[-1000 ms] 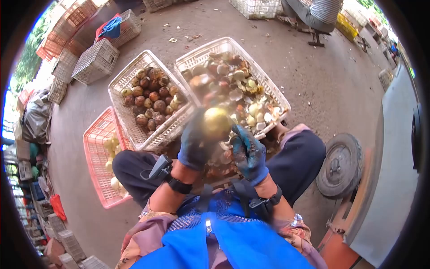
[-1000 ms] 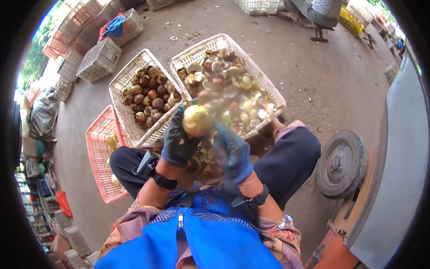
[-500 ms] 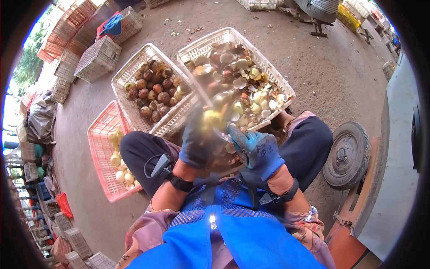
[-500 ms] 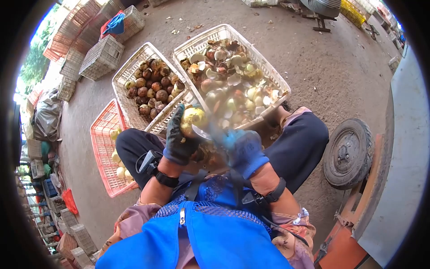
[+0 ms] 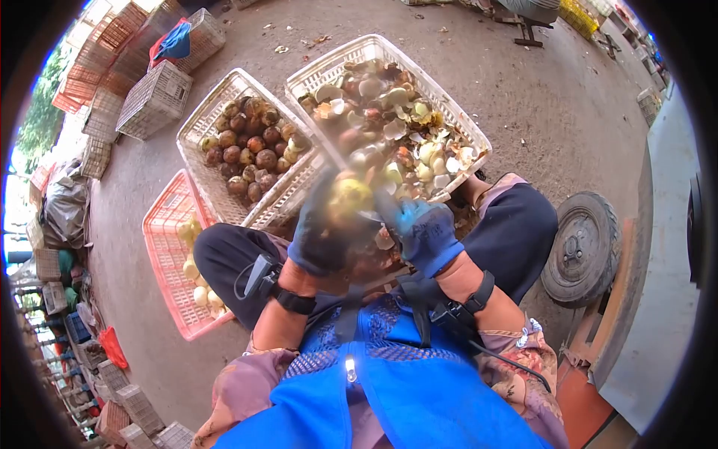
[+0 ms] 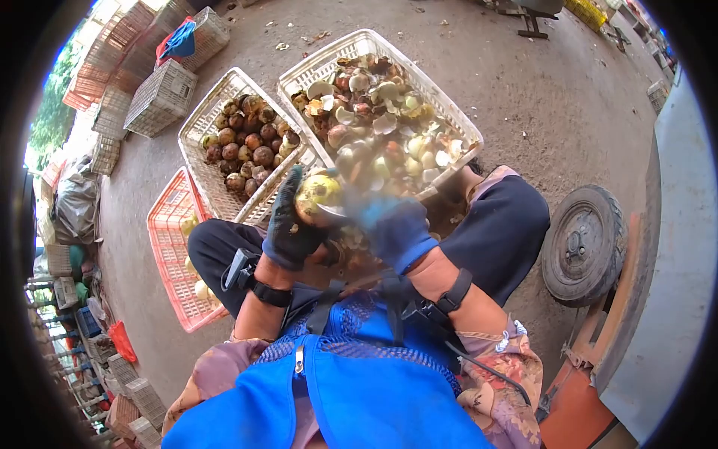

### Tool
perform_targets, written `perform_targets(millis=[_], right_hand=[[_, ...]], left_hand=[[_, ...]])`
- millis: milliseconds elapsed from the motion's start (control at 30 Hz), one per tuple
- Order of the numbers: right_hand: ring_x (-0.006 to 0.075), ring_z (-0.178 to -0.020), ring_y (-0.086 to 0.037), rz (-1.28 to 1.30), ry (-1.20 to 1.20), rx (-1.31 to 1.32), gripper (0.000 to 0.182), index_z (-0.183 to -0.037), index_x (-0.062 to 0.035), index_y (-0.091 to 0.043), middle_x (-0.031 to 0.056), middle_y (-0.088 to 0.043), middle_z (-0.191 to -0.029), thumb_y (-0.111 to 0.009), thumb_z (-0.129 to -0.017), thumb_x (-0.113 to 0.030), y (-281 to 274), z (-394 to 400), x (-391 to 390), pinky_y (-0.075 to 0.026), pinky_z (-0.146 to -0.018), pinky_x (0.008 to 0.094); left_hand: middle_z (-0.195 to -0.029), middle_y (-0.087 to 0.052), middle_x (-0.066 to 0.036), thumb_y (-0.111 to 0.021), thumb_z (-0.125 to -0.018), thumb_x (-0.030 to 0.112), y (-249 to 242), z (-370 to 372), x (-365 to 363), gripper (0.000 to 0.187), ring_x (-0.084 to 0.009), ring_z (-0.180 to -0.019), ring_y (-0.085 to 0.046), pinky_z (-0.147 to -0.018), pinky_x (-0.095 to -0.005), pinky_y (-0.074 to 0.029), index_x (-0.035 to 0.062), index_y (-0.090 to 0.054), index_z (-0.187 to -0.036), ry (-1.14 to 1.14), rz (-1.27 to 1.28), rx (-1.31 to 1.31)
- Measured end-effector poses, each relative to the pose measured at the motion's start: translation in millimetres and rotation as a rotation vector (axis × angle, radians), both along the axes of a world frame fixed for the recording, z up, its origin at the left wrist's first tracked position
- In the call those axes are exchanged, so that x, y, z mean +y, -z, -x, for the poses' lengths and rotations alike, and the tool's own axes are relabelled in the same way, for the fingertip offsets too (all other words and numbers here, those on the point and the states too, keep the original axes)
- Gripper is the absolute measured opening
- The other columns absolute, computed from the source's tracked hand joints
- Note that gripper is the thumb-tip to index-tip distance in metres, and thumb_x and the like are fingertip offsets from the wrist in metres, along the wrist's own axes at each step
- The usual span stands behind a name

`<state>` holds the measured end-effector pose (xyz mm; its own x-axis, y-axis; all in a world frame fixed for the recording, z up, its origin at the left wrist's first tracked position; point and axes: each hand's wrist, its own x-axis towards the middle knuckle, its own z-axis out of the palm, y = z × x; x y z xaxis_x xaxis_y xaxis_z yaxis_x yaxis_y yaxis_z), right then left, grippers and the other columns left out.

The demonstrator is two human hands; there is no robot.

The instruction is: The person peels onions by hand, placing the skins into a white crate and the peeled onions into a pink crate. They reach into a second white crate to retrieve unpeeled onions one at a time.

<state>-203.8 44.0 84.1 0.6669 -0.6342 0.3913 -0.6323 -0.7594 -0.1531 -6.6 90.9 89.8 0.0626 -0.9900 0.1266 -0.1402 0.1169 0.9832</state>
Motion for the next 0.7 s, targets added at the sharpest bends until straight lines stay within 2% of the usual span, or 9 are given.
perform_targets(millis=[33,67,233,333,367,433,600,667,700], right_hand=[[0.0229,-0.069,-0.063,0.019,0.024,0.064,0.031,-0.105,-0.0064,-0.065,0.0058,-0.058,-0.076,-0.063,-0.075,-0.018,-4.0,-2.6,-1.0,-0.048,-0.052,0.0372],[0.0229,-0.069,-0.063,0.018,0.03,0.063,0.031,-0.105,-0.0064,-0.065,0.0058,-0.058,-0.076,-0.063,-0.075,-0.018,-7.4,-6.1,0.6,-0.048,-0.052,0.0372],[0.0212,-0.062,-0.063,-0.144,0.232,0.219,0.052,-0.126,-0.004,-0.054,0.0055,-0.061,-0.079,-0.064,-0.077,-0.019,-8.4,-20.5,20.8,-0.049,-0.049,0.0379],[0.0231,-0.064,-0.067,-0.249,0.235,0.214,0.051,-0.129,-0.0042,-0.053,0.0065,-0.063,-0.079,-0.062,-0.08,-0.015,8.3,-21.1,8.7,-0.051,-0.049,0.0389],[0.0241,-0.065,-0.068,-0.259,0.215,0.178,0.051,-0.13,-0.0038,-0.053,0.0073,-0.064,-0.078,-0.061,-0.081,-0.013,13.1,-20.9,6.3,-0.051,-0.049,0.0394],[0.0256,-0.065,-0.069,-0.291,0.225,0.141,0.05,-0.132,-0.0046,-0.051,0.0088,-0.066,-0.079,-0.059,-0.082,-0.011,18.6,-26.3,3.2,-0.052,-0.05,0.0402],[0.0254,-0.066,-0.069,-0.336,0.366,0.141,0.049,-0.132,-0.0082,-0.05,0.0082,-0.068,-0.081,-0.058,-0.084,-0.012,22.3,-34.0,1.3,-0.053,-0.052,0.0395],[0.0248,-0.065,-0.068,-0.289,0.325,0.194,0.049,-0.133,-0.01,-0.05,0.0073,-0.067,-0.081,-0.057,-0.084,-0.013,21.3,-23.9,-6.4,-0.053,-0.051,0.039],[0.0242,-0.067,-0.069,-0.213,0.258,0.194,0.049,-0.133,-0.0123,-0.05,0.0067,-0.067,-0.082,-0.057,-0.084,-0.013,15.1,-17.5,-11.4,-0.053,-0.051,0.0385]], left_hand=[[-0.126,-0.059,-0.01,-0.07,-0.09,0.019,-10.7,5.4,-0.4,0.057,-0.0236,-0.11,-0.062,-0.098,-0.0358,-0.051,0.0035,-0.043,-0.138,-0.082,0.217,-0.41],[-0.117,-0.062,-0.009,-0.063,-0.095,0.032,12.0,5.9,-4.9,0.047,-0.0209,-0.099,-0.064,-0.085,-0.0355,-0.056,0.0046,-0.051,-0.13,-0.134,-0.112,0.283],[-0.086,-0.065,-0.002,-0.059,-0.096,0.037,30.0,21.0,-14.5,0.028,-0.0161,-0.072,-0.064,-0.06,-0.0324,-0.053,0.0113,-0.064,-0.106,-0.316,0.029,-0.133],[-0.068,-0.058,0.0,-0.061,-0.094,0.037,21.4,30.5,-20.6,0.024,-0.016,-0.053,-0.057,-0.049,-0.032,-0.049,0.0126,-0.062,-0.093,-0.367,-0.362,0.882],[-0.068,-0.058,0.0,-0.061,-0.094,0.037,38.0,25.3,-23.6,0.024,-0.016,-0.053,-0.057,-0.049,-0.032,-0.049,0.0126,-0.062,-0.093,-0.361,-0.365,0.88],[-0.068,-0.058,0.0,-0.062,-0.094,0.034,71.0,13.1,-31.9,0.023,-0.0157,-0.054,-0.058,-0.05,-0.0321,-0.049,0.0116,-0.063,-0.091,-0.297,0.316,-0.586],[-0.083,-0.065,-0.002,-0.064,-0.094,0.023,66.2,12.4,-46.1,0.02,-0.0138,-0.066,-0.064,-0.059,-0.0312,-0.055,0.0081,-0.065,-0.108,-0.445,0.328,-0.632],[-0.086,-0.065,-0.009,-0.072,-0.077,0.009,33.0,10.2,-42.7,0.02,-0.0211,-0.071,-0.062,-0.062,-0.0304,-0.05,0.0037,-0.066,-0.095,-0.145,-0.145,0.385],[-0.086,-0.065,-0.009,-0.072,-0.077,0.009,19.0,12.2,-40.3,0.02,-0.0211,-0.071,-0.062,-0.062,-0.0304,-0.05,0.0037,-0.066,-0.095,-0.151,-0.144,0.391]])
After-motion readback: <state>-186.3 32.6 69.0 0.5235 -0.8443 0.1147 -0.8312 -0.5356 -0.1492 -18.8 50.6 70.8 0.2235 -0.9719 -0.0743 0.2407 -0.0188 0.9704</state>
